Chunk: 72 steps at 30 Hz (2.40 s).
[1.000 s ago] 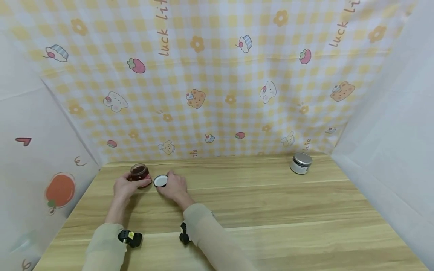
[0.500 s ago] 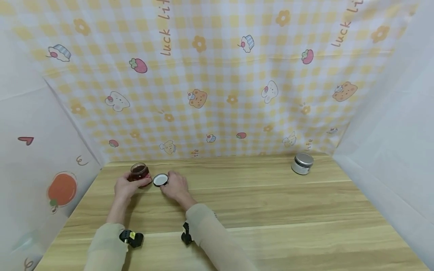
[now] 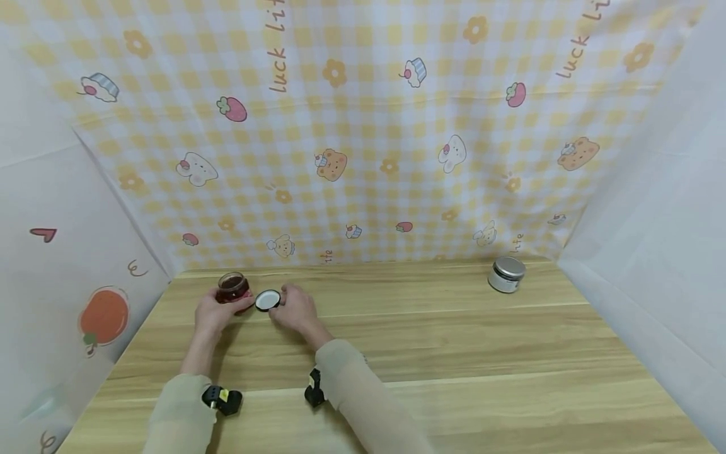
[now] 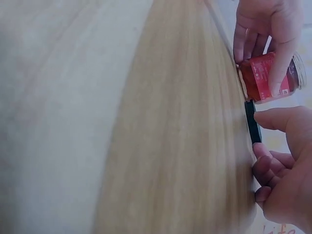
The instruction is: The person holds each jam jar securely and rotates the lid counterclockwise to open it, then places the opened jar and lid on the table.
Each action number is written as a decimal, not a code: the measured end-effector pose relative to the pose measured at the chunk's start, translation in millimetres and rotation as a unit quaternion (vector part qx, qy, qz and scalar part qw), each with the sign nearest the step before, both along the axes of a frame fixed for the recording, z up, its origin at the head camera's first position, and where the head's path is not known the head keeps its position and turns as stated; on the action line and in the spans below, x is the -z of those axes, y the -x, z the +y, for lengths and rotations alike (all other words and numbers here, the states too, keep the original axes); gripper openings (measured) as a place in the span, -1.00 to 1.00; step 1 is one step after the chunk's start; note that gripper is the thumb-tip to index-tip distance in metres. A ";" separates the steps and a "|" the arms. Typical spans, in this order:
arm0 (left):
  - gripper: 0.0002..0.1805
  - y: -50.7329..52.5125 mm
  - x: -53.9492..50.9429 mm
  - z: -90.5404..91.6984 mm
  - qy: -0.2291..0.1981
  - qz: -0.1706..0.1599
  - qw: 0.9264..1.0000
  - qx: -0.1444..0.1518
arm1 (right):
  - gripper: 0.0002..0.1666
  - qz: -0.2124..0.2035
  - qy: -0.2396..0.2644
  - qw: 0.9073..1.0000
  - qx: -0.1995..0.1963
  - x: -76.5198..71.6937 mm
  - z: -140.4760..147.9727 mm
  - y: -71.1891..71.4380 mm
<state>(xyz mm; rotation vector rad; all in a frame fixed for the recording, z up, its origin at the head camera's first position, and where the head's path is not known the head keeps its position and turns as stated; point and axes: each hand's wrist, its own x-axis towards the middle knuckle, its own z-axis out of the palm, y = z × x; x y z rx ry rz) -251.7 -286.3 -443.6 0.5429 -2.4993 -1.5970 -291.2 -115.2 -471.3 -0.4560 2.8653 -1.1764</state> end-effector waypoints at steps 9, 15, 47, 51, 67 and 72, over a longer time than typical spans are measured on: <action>-0.04 -2.3 -1.3 4.9 -0.010 0.011 1.000 -0.020 | -0.38 -0.037 0.038 0.998 -0.020 -6.0 6.4 1.3; -0.01 -5.6 -1.4 7.8 -0.009 0.036 0.998 -0.046 | -0.33 -0.065 0.050 0.996 -0.035 -11.6 10.5 0.0; -0.06 -19.4 -30.7 24.5 0.011 0.109 0.990 -0.092 | -0.23 -0.029 0.090 0.992 -0.087 -52.8 62.0 -13.5; -0.08 -21.1 -34.1 29.6 0.022 0.118 0.990 -0.079 | -0.21 -0.026 0.103 0.990 -0.096 -53.6 70.9 -15.9; -0.05 -23.8 -46.4 45.2 0.063 0.143 0.984 -0.080 | -0.22 0.010 0.108 0.989 -0.098 -59.1 97.6 -19.4; -0.09 -25.4 -50.7 50.4 0.068 0.153 0.983 -0.075 | -0.21 0.013 0.124 0.987 -0.098 -60.6 108.1 -20.9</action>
